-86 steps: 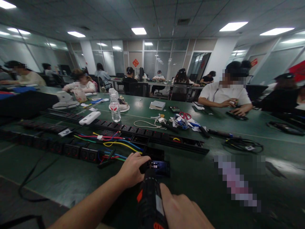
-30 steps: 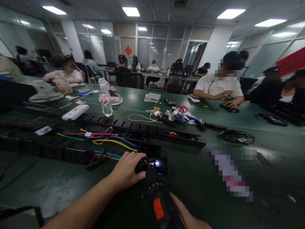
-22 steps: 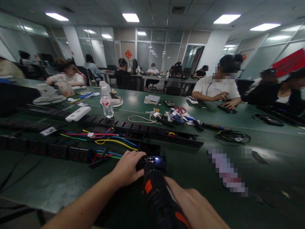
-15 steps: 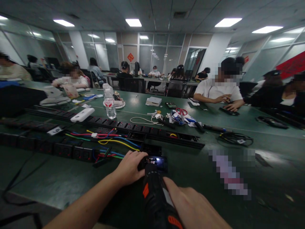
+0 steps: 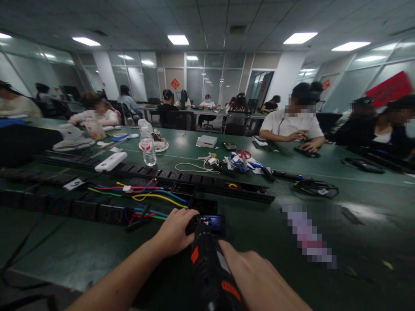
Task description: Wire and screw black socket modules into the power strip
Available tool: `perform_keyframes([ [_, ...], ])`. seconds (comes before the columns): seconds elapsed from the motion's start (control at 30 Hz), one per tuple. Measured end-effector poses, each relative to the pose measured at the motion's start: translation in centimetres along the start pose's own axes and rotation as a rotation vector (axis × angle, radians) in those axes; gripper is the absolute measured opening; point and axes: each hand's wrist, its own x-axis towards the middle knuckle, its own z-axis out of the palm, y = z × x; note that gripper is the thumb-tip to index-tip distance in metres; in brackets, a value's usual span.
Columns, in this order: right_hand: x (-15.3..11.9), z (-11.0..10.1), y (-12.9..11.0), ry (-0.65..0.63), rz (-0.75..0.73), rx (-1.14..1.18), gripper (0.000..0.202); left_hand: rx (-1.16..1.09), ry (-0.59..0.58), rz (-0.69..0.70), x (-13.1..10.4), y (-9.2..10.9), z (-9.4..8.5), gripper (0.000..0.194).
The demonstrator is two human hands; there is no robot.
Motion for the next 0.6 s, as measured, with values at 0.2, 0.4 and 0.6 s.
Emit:
perform_keyframes([
  [0.2, 0.2, -0.1, -0.1, -0.003, 0.014, 0.007, 0.053, -0.012, 0.0, -0.004, 0.0, 0.0, -0.1, 0.036],
  [0.4, 0.2, 0.1, 0.5, 0.001, 0.013, 0.03, 0.051, -0.006, -0.018, -0.019, 0.1, -0.1, 0.0, 0.037],
  [0.6, 0.1, 0.0, 0.6, 0.02, -0.008, 0.04, 0.056, -0.015, -0.019, -0.013, 0.2, -0.1, 0.1, 0.036],
])
